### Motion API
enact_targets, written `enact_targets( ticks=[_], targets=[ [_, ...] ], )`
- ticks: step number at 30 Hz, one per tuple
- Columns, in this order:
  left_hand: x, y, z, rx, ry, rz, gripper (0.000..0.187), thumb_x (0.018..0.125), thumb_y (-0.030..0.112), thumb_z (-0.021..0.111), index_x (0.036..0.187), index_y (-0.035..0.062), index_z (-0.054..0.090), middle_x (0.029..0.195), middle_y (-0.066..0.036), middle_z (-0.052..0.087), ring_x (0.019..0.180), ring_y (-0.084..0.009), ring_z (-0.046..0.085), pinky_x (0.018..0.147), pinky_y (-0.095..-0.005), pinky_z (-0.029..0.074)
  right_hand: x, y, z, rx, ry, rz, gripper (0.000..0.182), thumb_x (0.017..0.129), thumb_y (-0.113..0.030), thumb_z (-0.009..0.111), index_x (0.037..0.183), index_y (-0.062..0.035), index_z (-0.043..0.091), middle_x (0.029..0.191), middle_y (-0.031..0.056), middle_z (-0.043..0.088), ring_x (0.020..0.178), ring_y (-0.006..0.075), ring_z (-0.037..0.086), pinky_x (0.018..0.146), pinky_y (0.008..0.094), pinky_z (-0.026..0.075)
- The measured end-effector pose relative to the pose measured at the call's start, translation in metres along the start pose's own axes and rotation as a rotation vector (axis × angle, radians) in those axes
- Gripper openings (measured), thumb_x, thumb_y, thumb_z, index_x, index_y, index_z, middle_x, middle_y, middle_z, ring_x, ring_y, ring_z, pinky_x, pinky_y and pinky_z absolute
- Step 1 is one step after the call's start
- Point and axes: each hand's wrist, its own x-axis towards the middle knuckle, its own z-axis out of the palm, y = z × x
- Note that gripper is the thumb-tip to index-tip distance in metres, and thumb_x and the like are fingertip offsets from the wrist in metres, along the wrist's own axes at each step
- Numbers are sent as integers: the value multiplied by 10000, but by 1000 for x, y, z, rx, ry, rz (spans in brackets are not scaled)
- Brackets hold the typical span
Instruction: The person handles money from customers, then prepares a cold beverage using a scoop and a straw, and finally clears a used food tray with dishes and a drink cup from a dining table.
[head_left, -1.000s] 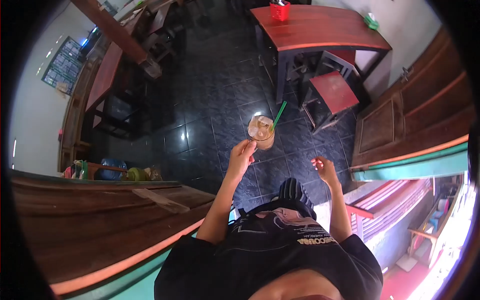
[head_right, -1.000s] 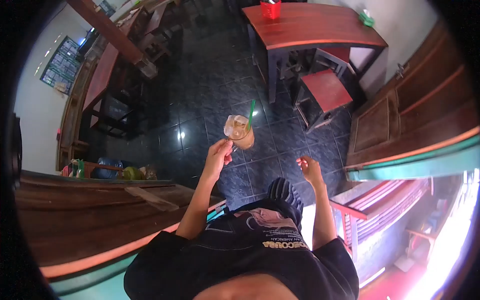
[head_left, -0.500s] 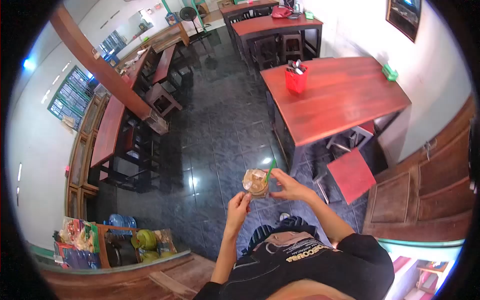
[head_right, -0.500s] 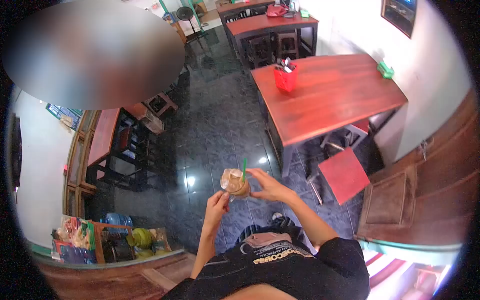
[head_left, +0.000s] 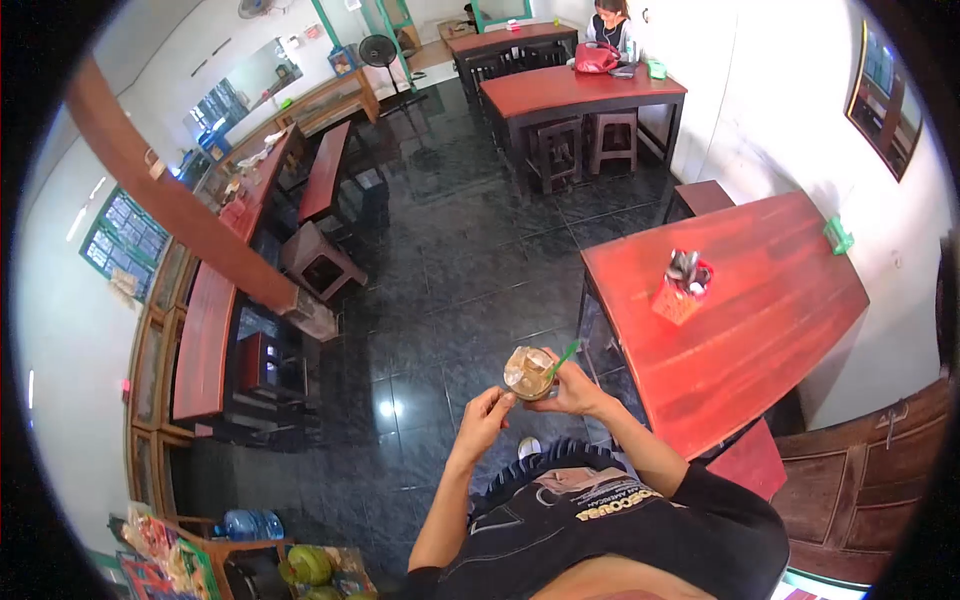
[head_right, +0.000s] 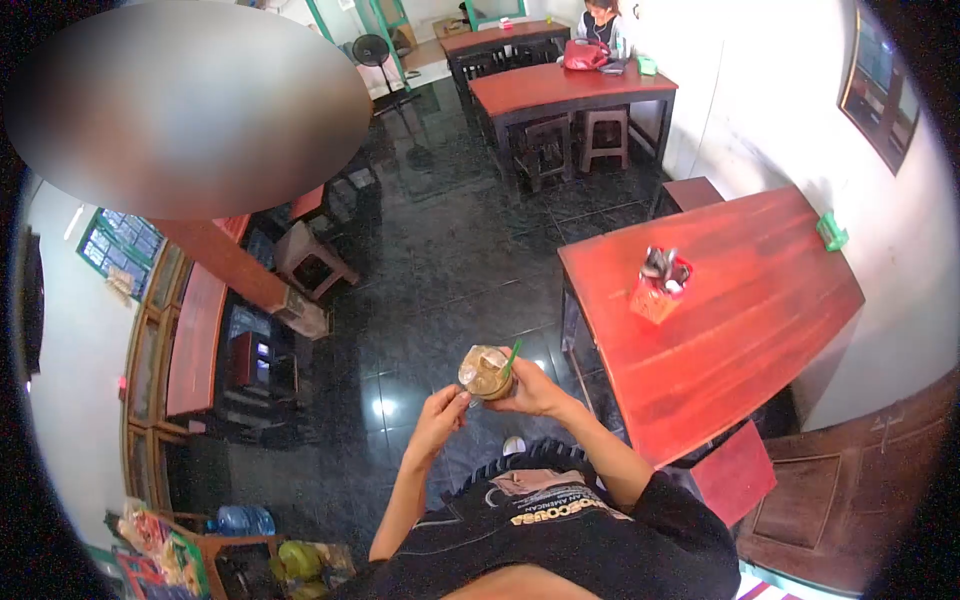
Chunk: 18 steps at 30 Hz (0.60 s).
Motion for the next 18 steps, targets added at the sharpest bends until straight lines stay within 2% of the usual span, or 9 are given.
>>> enact_targets(
  ticks=[2,3,6,10,11,14,15,18],
  targets=[
    [63,22,-18,2,-69,23,291,912,251,555,704,58,489,621,27,444,561,-57,444,502,-228,364,48,15,-24,-82,71,16,724,627,-155,827,1244,-23,472,1184,55,498,1064,162,542,877,332,489],
    [93,37,-26,32,-120,11,264,913,251,550,735,60,510,643,22,477,583,-56,467,514,-223,374,71,30,-35,-120,122,-40,712,615,-153,830,1224,-15,489,1165,66,513,1039,173,559,856,338,495],
    [195,49,-42,8,-218,14,249,913,250,548,752,61,524,658,19,507,589,-56,485,521,-220,384,141,43,-75,-106,256,37,729,575,-125,831,1216,-55,491,1097,79,607,1035,201,583,890,323,451],
    [329,73,-48,-22,-279,54,219,911,268,557,892,50,573,728,7,569,626,-61,511,534,-216,405,237,85,-144,-152,342,30,724,576,-124,830,1215,-65,493,1074,88,620,1014,192,594,866,322,466],
    [366,73,-52,-27,-308,38,254,911,267,560,1015,35,569,843,-24,601,664,-78,543,561,-224,437,260,89,-161,-114,379,54,723,583,-96,823,1218,-51,481,1073,85,615,1004,167,592,858,307,473],
    [452,104,-56,32,-170,109,316,910,262,564,1119,26,539,988,-57,592,713,-101,574,588,-237,463,331,104,-220,-35,423,0,710,602,-61,808,1224,-37,466,1083,69,603,999,141,580,865,293,474],
    [484,106,-67,39,-162,81,376,909,258,567,1202,30,507,1107,-81,560,756,-121,588,598,-244,475,353,108,-243,-139,418,59,707,614,-40,799,1231,-33,454,1098,56,590,1004,127,565,879,290,471],
    [572,112,-104,3,-68,18,392,911,288,562,1214,45,509,1137,-92,553,777,-136,598,591,-254,491,432,116,-301,-33,511,108,702,619,-49,799,1230,-33,456,1085,53,595,995,129,570,877,288,472]
  ],
)
